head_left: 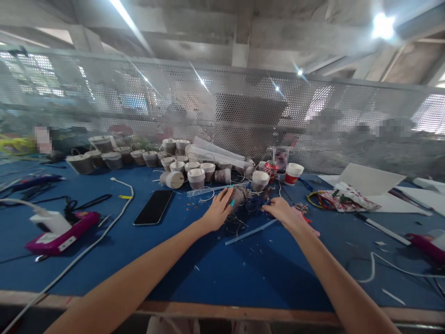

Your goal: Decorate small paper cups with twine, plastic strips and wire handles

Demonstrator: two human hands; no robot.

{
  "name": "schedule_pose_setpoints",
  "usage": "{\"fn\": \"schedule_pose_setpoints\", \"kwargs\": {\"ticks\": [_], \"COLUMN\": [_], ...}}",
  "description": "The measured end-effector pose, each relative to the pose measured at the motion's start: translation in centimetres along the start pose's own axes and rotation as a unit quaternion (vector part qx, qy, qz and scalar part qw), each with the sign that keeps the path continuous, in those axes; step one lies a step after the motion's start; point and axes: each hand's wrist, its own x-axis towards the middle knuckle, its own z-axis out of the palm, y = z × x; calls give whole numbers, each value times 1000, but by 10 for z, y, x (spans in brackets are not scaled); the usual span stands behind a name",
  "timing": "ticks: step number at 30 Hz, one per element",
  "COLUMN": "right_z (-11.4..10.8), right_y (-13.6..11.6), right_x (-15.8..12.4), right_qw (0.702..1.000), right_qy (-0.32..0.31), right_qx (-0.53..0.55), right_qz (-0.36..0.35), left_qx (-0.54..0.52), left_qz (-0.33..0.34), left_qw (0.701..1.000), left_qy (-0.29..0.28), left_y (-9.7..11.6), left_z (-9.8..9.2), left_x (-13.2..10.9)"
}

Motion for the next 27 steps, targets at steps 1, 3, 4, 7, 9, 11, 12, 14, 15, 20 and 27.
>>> {"fn": "schedule_pose_setpoints", "kwargs": {"ticks": [1,3,4,7,9,11,12,14,15,20,27], "right_z": [1,3,4,6,7,9,10,12,13,23,41], "right_y": [2,5,5,5,4,4,3,3,2,-3,-21], "right_x": [1,2,2,1,0,-2,-3,-5,-6,-13,-28], "right_qw": [999,995,991,979,971,957,948,935,934,966,910], "right_qy": [10,25,35,65,85,116,132,160,167,132,-191], "right_qx": [-33,-96,-124,-187,-214,-250,-267,-280,-271,-113,366], "right_qz": [-5,-15,-22,-45,-62,-95,-114,-147,-160,-191,27], "left_qx": [3,4,3,-4,-10,-19,-28,-58,-80,-238,-391], "left_qz": [2,8,12,23,25,21,15,-4,-19,-145,-54], "left_qw": [1000,1000,1000,1000,999,999,999,997,995,949,910], "left_qy": [0,4,6,16,25,30,33,45,55,148,124], "left_y": [1,1,1,-1,-3,-3,-3,-3,-4,-9,15], "left_z": [0,0,0,2,3,3,4,5,6,9,5], "left_x": [0,0,0,0,-1,-1,-1,-1,0,9,0]}}
